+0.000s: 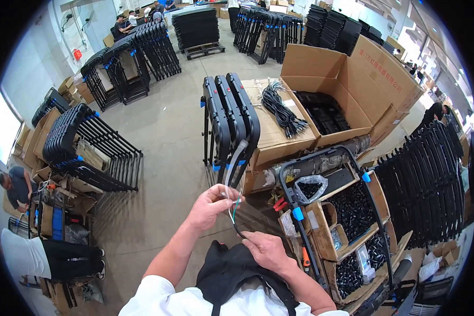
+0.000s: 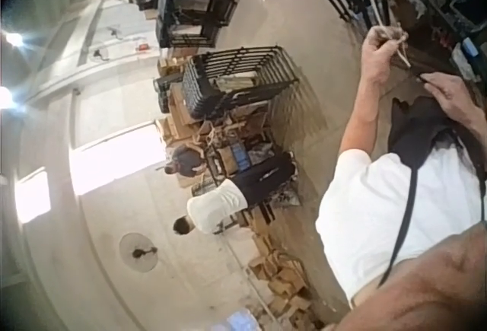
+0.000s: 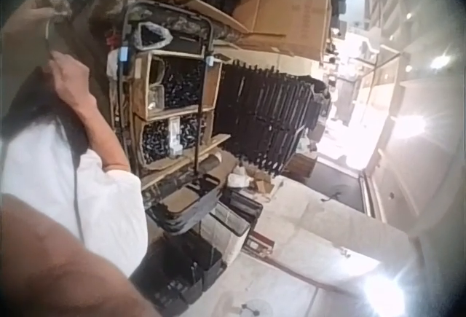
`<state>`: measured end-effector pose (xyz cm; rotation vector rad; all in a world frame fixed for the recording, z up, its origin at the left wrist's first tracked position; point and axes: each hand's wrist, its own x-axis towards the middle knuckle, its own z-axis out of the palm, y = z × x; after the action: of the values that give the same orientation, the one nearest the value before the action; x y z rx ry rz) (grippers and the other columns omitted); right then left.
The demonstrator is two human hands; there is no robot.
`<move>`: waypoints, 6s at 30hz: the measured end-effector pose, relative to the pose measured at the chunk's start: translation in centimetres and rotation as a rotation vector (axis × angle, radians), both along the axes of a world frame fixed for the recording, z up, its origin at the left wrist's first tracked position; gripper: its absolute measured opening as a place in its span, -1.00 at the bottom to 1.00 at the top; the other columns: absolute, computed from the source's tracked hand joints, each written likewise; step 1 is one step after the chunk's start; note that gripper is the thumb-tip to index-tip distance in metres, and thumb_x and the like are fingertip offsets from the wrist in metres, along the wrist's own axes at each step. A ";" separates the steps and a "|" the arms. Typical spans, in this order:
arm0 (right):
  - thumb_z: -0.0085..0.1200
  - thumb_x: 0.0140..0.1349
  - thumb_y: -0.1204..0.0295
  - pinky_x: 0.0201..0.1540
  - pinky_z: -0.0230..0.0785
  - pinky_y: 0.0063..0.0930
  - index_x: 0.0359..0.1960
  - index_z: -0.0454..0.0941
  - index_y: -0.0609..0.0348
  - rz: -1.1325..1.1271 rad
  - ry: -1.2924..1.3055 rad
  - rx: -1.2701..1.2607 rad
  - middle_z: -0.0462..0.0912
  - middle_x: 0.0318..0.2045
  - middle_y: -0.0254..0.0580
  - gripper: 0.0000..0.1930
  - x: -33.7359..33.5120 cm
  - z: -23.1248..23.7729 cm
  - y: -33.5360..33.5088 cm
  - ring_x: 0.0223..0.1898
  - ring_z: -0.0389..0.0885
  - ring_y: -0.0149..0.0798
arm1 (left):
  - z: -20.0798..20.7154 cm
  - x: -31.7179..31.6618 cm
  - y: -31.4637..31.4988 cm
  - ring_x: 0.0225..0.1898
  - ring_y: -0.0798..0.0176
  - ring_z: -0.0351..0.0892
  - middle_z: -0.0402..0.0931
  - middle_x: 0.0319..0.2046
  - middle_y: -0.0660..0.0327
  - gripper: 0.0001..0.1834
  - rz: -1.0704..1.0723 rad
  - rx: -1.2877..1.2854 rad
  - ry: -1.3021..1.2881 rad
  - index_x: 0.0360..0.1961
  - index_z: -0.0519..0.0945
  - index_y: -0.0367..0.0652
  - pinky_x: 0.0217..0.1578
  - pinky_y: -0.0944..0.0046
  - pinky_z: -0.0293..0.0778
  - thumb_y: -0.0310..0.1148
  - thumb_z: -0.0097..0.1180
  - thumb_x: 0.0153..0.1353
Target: Assembling a plastic housing for fitness equipment by attaching components with screws and cable ties.
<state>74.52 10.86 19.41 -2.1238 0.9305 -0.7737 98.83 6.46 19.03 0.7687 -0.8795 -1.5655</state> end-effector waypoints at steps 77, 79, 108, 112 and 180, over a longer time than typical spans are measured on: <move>0.06 0.49 0.19 -0.50 0.46 -0.48 0.23 0.52 0.26 -0.228 -0.414 0.967 0.71 -0.47 -0.24 -0.55 -6.6 -11.1 -4.9 -0.61 0.61 -0.43 | -12.1 -14.8 1.6 -0.06 0.41 0.51 0.51 -0.04 0.27 -0.81 0.302 0.310 -0.430 -0.21 0.71 -0.29 -0.06 0.37 0.44 -0.35 0.35 0.33; 0.06 0.48 0.23 -0.59 0.39 -0.47 0.26 0.53 0.17 -0.338 -0.365 0.845 0.67 -0.53 -0.26 -0.58 -6.1 -10.6 -5.5 -0.69 0.53 -0.45 | -12.8 -14.4 -0.3 0.00 0.34 0.52 0.52 0.03 0.22 -0.84 0.333 0.161 -0.645 -0.27 0.73 -0.27 0.01 0.33 0.45 -0.37 0.36 0.30; -0.07 0.55 0.17 -0.41 0.41 -0.39 -0.07 0.63 0.27 -0.850 -0.219 1.012 0.63 -0.46 -0.27 -0.62 -0.7 -19.4 -13.5 -0.50 0.55 -0.39 | -18.8 -13.6 -16.4 -0.32 0.30 0.75 0.76 -0.37 0.12 -0.72 -0.201 0.130 -0.818 -0.10 0.68 -0.31 -0.24 0.22 0.61 -0.27 0.16 0.39; -0.08 0.56 0.16 -0.51 0.32 -0.44 -0.23 0.58 0.21 -0.865 -0.267 1.036 0.56 -0.54 -0.32 -0.64 -0.8 -19.9 -13.3 -0.56 0.49 -0.42 | -18.0 -13.6 -16.9 -0.29 0.11 0.78 0.76 -0.35 0.06 -0.72 -0.236 0.011 -0.928 -0.10 0.69 -0.25 -0.21 0.12 0.62 -0.25 0.14 0.39; 0.07 0.45 0.05 -0.01 0.51 -0.26 0.01 0.73 0.25 -0.922 0.356 0.734 0.79 -0.18 -0.02 -0.52 -8.5 -9.4 -23.0 -0.19 0.72 -0.19 | -22.5 -6.8 -14.2 -0.27 0.23 0.61 0.62 -0.36 0.14 -0.57 -0.563 0.096 -0.681 -0.20 0.64 -0.22 -0.15 0.16 0.51 -0.07 -0.09 0.55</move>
<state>66.07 -12.11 9.99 -1.1384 2.0629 -0.3354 92.00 -7.73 -3.44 1.2327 -1.6312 -1.8639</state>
